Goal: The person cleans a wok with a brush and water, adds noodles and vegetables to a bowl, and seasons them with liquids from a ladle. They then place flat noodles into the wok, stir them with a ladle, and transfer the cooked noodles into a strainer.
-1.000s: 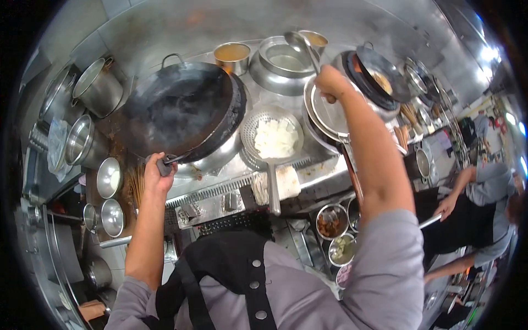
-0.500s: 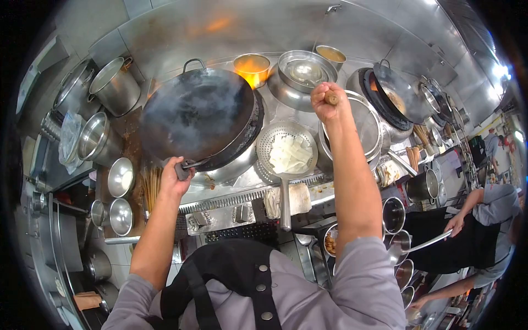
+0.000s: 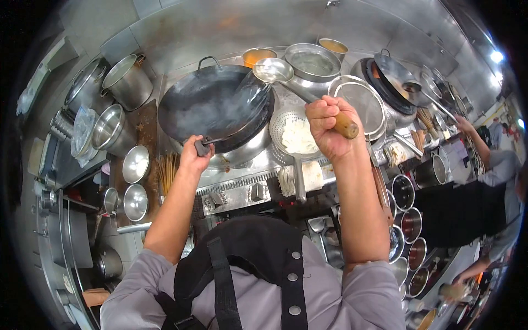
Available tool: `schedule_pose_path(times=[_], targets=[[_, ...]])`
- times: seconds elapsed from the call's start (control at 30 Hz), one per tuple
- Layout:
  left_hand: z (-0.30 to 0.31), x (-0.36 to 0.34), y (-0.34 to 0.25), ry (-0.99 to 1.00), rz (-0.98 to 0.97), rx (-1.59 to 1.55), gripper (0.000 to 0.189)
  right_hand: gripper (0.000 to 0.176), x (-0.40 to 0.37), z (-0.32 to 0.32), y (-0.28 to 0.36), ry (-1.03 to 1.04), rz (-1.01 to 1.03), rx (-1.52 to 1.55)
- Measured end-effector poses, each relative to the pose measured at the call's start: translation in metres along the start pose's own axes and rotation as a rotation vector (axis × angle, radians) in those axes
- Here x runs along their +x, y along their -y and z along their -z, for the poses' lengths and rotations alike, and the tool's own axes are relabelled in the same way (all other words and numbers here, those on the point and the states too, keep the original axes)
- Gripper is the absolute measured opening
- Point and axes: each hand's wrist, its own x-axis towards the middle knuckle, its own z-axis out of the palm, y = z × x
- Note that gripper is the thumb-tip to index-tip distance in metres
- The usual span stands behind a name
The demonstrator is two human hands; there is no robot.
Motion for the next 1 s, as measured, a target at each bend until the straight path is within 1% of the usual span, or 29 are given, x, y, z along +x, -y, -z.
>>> schedule_pose_path(times=[0.1,0.13,0.17,0.27,0.3,0.33,0.37,0.4,0.47,0.5,0.57,0.6,0.67,0.7,0.77,0.8,0.87,1.0], targets=[[0.003,0.002,0.0,0.031,-0.006,0.018,0.018,0.015,-0.027,0.019,-0.01,-0.015,0.029,-0.05],[0.01,0.012,0.0,0.073,-0.009,0.009,0.017,0.015,-0.037,0.023,-0.012,-0.051,0.05,-0.089],[0.011,0.015,-0.001,0.076,0.02,-0.013,0.016,0.015,-0.047,0.028,-0.011,-0.065,0.074,-0.083],[0.012,0.019,0.002,0.053,0.037,-0.021,0.016,0.015,-0.071,0.049,0.0,-0.251,0.056,-0.353],[0.014,0.019,0.001,0.062,0.021,-0.015,0.018,0.012,-0.077,0.055,0.0,-0.361,0.087,-0.463],[0.014,0.019,0.001,0.07,0.002,-0.008,0.02,0.009,-0.084,0.057,-0.004,-0.492,0.15,-0.642],[0.014,0.019,0.0,0.072,0.009,-0.005,0.02,0.013,-0.091,0.06,-0.01,-0.624,0.211,-0.821],[0.014,0.019,0.0,0.058,0.01,-0.01,0.02,0.013,-0.097,0.065,-0.017,-0.628,0.215,-0.819],[0.013,0.017,0.001,0.062,-0.012,-0.007,0.02,0.035,-0.111,0.084,-0.031,-0.886,0.207,-1.586],[0.013,0.016,0.001,0.062,-0.007,-0.003,0.02,0.058,-0.123,0.102,-0.032,-0.87,0.187,-1.76],[0.012,0.014,0.002,0.057,-0.041,0.002,0.02,0.067,-0.143,0.108,-0.041,-0.908,0.241,-1.956],[0.012,0.014,0.003,0.052,-0.058,0.008,0.021,0.067,-0.152,0.118,-0.042,-0.91,0.238,-1.954],[0.015,0.019,0.002,0.05,-0.04,0.006,0.022,0.074,-0.163,0.139,-0.042,-0.831,0.461,-2.076],[0.017,0.021,0.001,0.05,-0.023,0.004,0.023,0.074,-0.165,0.142,-0.045,-0.828,0.461,-2.074],[0.017,0.022,0.0,0.047,-0.021,0.005,0.023,0.073,-0.166,0.145,-0.051,-0.816,0.536,-1.991],[0.017,0.022,0.001,0.047,-0.016,0.003,0.024,0.073,-0.165,0.144,-0.052,-0.817,0.537,-1.986],[0.017,0.021,0.001,0.05,-0.013,0.01,0.024,0.073,-0.164,0.138,-0.053,-0.733,0.532,-1.627],[0.02,0.022,-0.001,0.087,0.004,0.02,0.023,0.074,-0.161,0.146,-0.05,-0.716,0.448,-1.591]])
